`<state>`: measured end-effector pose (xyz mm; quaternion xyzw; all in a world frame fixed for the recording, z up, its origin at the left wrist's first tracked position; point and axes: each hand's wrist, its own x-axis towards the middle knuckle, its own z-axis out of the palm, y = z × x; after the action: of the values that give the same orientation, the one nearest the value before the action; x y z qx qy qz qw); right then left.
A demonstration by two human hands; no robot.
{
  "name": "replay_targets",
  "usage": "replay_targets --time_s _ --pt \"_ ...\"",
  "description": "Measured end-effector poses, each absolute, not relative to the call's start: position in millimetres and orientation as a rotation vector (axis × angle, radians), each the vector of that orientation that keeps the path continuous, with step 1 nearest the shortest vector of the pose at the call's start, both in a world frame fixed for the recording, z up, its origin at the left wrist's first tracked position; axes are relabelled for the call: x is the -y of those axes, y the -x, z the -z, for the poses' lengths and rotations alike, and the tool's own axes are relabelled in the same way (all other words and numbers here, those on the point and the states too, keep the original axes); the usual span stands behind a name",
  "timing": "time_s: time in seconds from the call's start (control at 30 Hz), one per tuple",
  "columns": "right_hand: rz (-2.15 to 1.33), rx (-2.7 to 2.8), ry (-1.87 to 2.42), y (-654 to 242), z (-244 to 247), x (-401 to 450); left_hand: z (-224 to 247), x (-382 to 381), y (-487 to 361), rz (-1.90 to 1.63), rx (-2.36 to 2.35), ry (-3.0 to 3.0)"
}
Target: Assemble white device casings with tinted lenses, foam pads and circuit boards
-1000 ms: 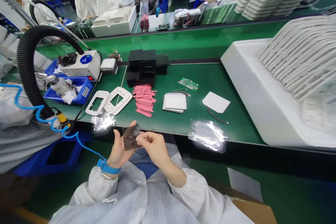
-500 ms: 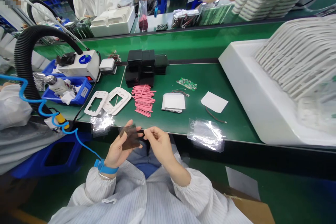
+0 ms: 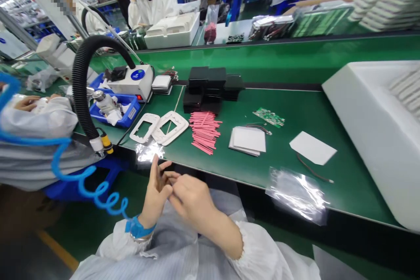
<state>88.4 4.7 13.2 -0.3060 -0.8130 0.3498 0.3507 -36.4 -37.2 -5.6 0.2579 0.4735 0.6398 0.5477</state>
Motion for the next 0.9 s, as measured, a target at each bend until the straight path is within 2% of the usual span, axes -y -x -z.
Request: replay_targets --time_s 0.07,0.13,0.27,0.37,0.63,0.9 --pt "-1.070 2.268 0.537 -76 -19 -11 2 45 47 -1.536 -1.149 -0.548" --pt "-1.153 2.337 0.497 -64 -20 -24 0 52 60 -1.531 -1.091 -0.402" --pt "-0.787 2.448 0.795 -44 -8 -64 3 64 89 -1.556 -0.965 -0.214" --pt "-0.615 2.604 0.766 -34 2 -87 4 67 106 -1.601 -0.925 -0.256" --pt "-0.403 2.833 0.497 -13 6 -101 15 56 130 -1.583 -1.096 -0.494" --pt "-0.422 2.953 0.324 4 7 -106 24 56 138 -1.582 -1.355 -0.482"
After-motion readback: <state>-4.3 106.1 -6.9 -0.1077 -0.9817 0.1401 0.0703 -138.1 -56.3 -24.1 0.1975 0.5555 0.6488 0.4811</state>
